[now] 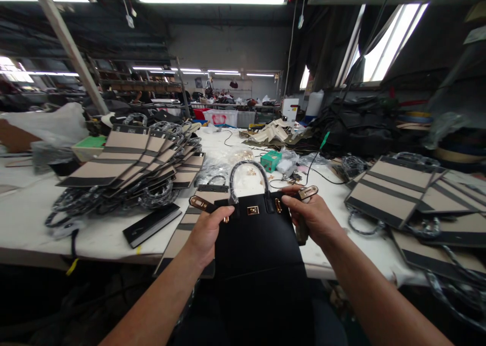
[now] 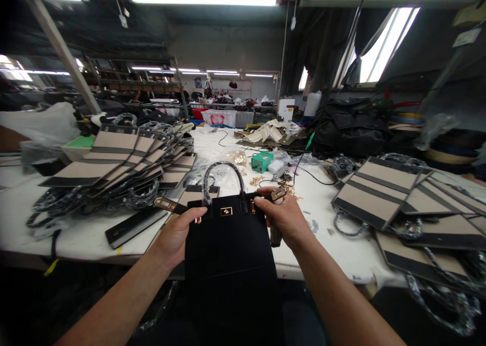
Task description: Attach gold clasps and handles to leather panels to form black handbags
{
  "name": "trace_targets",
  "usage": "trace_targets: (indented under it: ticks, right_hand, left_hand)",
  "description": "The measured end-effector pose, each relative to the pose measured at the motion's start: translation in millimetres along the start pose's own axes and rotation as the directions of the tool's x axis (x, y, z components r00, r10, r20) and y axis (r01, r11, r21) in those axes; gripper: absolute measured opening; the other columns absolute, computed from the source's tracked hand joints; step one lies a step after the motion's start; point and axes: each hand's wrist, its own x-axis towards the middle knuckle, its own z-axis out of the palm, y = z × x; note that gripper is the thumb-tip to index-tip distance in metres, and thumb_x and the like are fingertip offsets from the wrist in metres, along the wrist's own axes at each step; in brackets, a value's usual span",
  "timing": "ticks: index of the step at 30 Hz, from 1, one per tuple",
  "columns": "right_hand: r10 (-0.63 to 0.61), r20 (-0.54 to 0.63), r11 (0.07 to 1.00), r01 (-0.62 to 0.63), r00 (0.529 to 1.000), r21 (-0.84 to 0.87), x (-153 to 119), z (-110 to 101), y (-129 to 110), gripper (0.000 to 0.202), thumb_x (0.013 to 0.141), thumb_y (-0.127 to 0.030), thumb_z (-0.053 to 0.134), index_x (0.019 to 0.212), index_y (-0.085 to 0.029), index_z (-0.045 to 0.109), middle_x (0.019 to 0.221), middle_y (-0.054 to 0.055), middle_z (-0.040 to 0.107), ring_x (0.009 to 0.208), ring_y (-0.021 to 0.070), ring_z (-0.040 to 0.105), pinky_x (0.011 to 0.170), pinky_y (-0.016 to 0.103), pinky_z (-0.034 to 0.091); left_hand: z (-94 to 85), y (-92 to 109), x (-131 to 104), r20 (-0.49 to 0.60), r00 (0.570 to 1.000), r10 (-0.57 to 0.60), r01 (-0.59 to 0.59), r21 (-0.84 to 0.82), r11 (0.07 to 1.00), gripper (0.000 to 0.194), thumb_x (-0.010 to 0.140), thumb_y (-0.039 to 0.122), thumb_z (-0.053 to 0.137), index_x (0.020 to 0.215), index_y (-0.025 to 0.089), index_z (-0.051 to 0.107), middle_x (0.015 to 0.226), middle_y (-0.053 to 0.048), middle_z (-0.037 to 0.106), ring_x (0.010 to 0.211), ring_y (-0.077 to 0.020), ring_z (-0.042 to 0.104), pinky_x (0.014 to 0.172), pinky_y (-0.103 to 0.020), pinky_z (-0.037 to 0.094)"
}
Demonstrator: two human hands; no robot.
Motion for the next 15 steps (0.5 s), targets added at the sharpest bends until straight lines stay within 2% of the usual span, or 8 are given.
trace_targets:
  ticks: [5,8,11,15]
  right_hand:
    - [0.009,-0.015,1.0,-0.009,1.0,0.012,-0.6,5.9,1.0,0.047,0.07,-0.044,0.085,0.107,-0.02,0.068,0.058,-0.007,0.053,0.045,0.009,0.043,0.04,0.022,0.036]
    - [-0.003,-0.02,1.0,0.003,1.0,0.003,-2.6,13.4,-4.9,0.05,0.07,-0.045,0.085,0.11,-0.02,0.067,0.056,-0.007,0.052,0.045,0.0099,0.044,0.04,0.022,0.037]
    - [-0.028,0.0,0.999,0.028,1.0,0.015,-6.0,22.3,-14.9,0.048,0.073,-0.046,0.083,0.111,-0.021,0.066,0.054,-0.007,0.051,0.045,0.01,0.045,0.04,0.021,0.036]
    - [-0.076,0.031,0.997,0.076,0.997,0.01,-10.7,31.6,-24.6,0.045,0.077,-0.047,0.08,0.111,-0.021,0.066,0.054,-0.008,0.05,0.045,0.0092,0.045,0.042,0.02,0.035]
  left_hand:
    - [-1.4,3.8,-1.1,0.0,1.0,0.024,-0.024,0.009,1.0,0.028,0.069,0.024,0.081,0.095,0.013,0.076,0.086,-0.009,0.079,0.076,-0.0277,0.075,0.072,-0.04,0.062]
    - [-5.1,10.0,-1.9,-0.033,0.985,0.17,-0.167,0.089,0.982,0.024,0.069,0.027,0.083,0.089,0.014,0.076,0.086,-0.007,0.078,0.081,-0.0257,0.074,0.077,-0.037,0.06]
    - [-11.5,19.7,-2.2,-0.01,0.933,0.36,-0.352,0.188,0.917,0.023,0.071,0.028,0.083,0.089,0.016,0.077,0.088,-0.003,0.077,0.086,-0.0221,0.071,0.082,-0.032,0.057]
    - [-20.6,31.1,-0.5,0.081,0.899,0.43,-0.435,0.257,0.863,0.022,0.076,0.032,0.08,0.091,0.016,0.076,0.087,-0.003,0.074,0.085,-0.0203,0.069,0.08,-0.031,0.055]
